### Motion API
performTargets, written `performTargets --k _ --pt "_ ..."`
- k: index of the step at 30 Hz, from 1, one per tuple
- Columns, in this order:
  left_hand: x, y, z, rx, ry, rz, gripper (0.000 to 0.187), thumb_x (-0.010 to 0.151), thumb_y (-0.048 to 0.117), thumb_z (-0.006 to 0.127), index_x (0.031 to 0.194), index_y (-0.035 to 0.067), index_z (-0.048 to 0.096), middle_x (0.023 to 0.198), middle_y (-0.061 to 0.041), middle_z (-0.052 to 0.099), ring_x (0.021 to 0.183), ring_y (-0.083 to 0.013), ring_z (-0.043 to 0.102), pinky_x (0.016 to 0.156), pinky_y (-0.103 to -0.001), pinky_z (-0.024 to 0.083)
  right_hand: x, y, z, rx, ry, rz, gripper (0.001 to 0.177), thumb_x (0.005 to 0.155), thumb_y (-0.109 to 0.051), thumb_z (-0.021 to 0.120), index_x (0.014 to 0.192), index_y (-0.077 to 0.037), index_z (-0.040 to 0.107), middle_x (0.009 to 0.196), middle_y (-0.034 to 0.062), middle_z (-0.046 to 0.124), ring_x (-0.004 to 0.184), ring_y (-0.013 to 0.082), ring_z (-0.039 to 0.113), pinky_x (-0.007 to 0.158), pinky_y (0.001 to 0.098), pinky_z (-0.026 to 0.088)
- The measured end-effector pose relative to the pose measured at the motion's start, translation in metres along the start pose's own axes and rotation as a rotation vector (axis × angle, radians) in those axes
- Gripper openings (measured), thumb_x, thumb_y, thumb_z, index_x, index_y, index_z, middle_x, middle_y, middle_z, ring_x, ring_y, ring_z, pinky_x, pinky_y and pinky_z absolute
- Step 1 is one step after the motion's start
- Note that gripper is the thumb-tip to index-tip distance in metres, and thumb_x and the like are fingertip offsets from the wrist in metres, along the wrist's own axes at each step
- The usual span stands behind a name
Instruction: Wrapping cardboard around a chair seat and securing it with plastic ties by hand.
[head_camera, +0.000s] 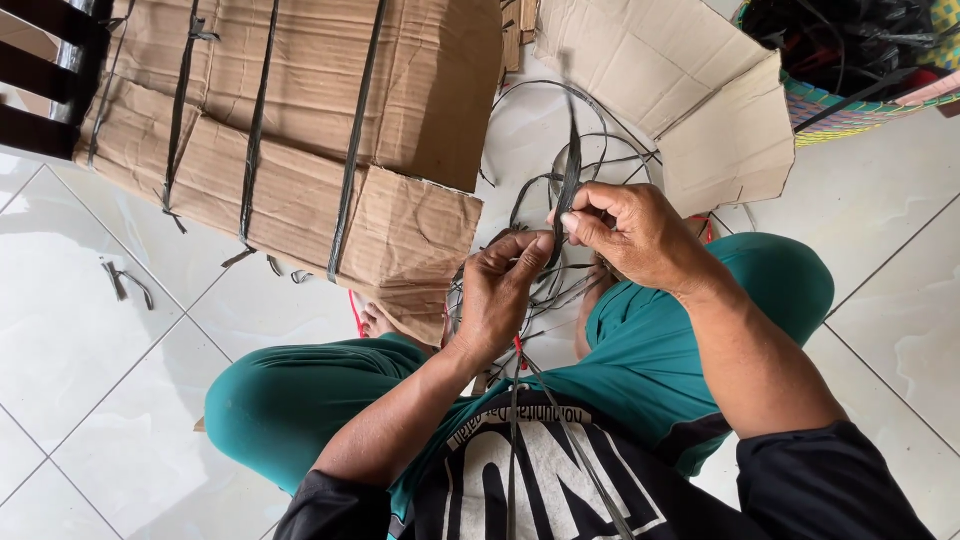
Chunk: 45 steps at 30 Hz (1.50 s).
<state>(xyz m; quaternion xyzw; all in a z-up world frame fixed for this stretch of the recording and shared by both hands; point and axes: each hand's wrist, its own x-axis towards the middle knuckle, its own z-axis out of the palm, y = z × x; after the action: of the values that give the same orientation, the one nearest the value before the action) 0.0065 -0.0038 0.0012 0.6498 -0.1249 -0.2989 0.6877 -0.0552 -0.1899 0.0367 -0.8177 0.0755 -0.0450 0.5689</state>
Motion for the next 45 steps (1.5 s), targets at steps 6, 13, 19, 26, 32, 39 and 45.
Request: performTargets --k 6,13,19,26,32,39,45 --pt "0.003 -0.007 0.002 -0.176 -0.021 -0.048 0.028 0.094 0.026 0.079 0.100 0.000 0.077 0.073 -0.007 0.067 0.073 -0.0107 0.065 0.069 -0.025 0.058 -0.001 -0.001 0.003 -0.013 0.017 -0.007 0.015 0.100 -0.011 0.065 0.089 -0.002 0.071 0.068 0.0091 0.069 0.067 0.0123 0.062 0.059 0.0280 0.055" --pt "-0.002 0.000 0.001 -0.213 -0.034 -0.014 0.022 0.101 0.019 0.070 0.098 -0.003 0.067 0.071 -0.013 0.068 0.071 -0.0157 0.068 0.071 -0.031 0.060 -0.001 0.000 0.007 0.156 -0.074 -0.063 0.017 0.101 -0.015 0.065 0.109 -0.001 0.070 0.086 0.0103 0.072 0.077 0.0139 0.065 0.065 0.0307 0.056" --pt "-0.013 0.015 0.004 -0.301 0.024 0.167 0.022 0.104 0.017 0.066 0.103 -0.004 0.061 0.081 -0.019 0.073 0.078 -0.0158 0.071 0.081 -0.034 0.061 -0.004 -0.008 -0.003 0.312 -0.429 0.035 0.050 0.100 -0.026 0.058 0.140 0.001 0.049 0.104 0.0237 0.074 0.093 0.0310 0.072 0.073 0.0418 0.065" --pt "-0.022 0.062 -0.014 -0.261 0.130 0.357 0.016 0.103 0.014 0.067 0.104 -0.001 0.060 0.089 -0.021 0.076 0.075 -0.0162 0.072 0.077 -0.031 0.059 -0.009 0.001 0.013 0.300 -0.205 -0.246 0.019 0.101 -0.005 0.056 0.106 0.004 0.072 0.060 0.0033 0.063 0.050 0.0081 0.056 0.051 0.0236 0.051" --pt "-0.006 0.071 -0.051 -0.448 0.181 0.386 0.018 0.101 0.015 0.069 0.103 0.000 0.059 0.080 -0.020 0.073 0.068 -0.0187 0.072 0.068 -0.030 0.061 0.000 -0.036 0.025 -0.007 -0.020 -0.283 0.014 0.094 -0.011 0.070 0.103 -0.002 0.078 0.063 0.0063 0.066 0.057 0.0108 0.059 0.055 0.0269 0.051" --pt "0.008 0.086 -0.107 -0.465 0.287 0.443 0.020 0.098 0.013 0.072 0.107 0.002 0.057 0.089 -0.019 0.075 0.070 -0.0156 0.073 0.068 -0.025 0.061 0.024 -0.057 0.033 -0.096 -0.058 -0.267 0.020 0.098 -0.011 0.067 0.112 0.000 0.076 0.077 0.0129 0.072 0.070 0.0175 0.067 0.064 0.0319 0.057" --pt "0.006 0.082 -0.126 -0.451 0.274 0.391 0.019 0.095 0.011 0.075 0.101 0.000 0.062 0.085 -0.019 0.075 0.069 -0.0161 0.075 0.067 -0.025 0.064 0.041 -0.071 0.054 -0.014 -0.155 -0.203 0.019 0.100 -0.008 0.062 0.110 0.004 0.074 0.081 0.0166 0.072 0.073 0.0187 0.068 0.060 0.0304 0.059"
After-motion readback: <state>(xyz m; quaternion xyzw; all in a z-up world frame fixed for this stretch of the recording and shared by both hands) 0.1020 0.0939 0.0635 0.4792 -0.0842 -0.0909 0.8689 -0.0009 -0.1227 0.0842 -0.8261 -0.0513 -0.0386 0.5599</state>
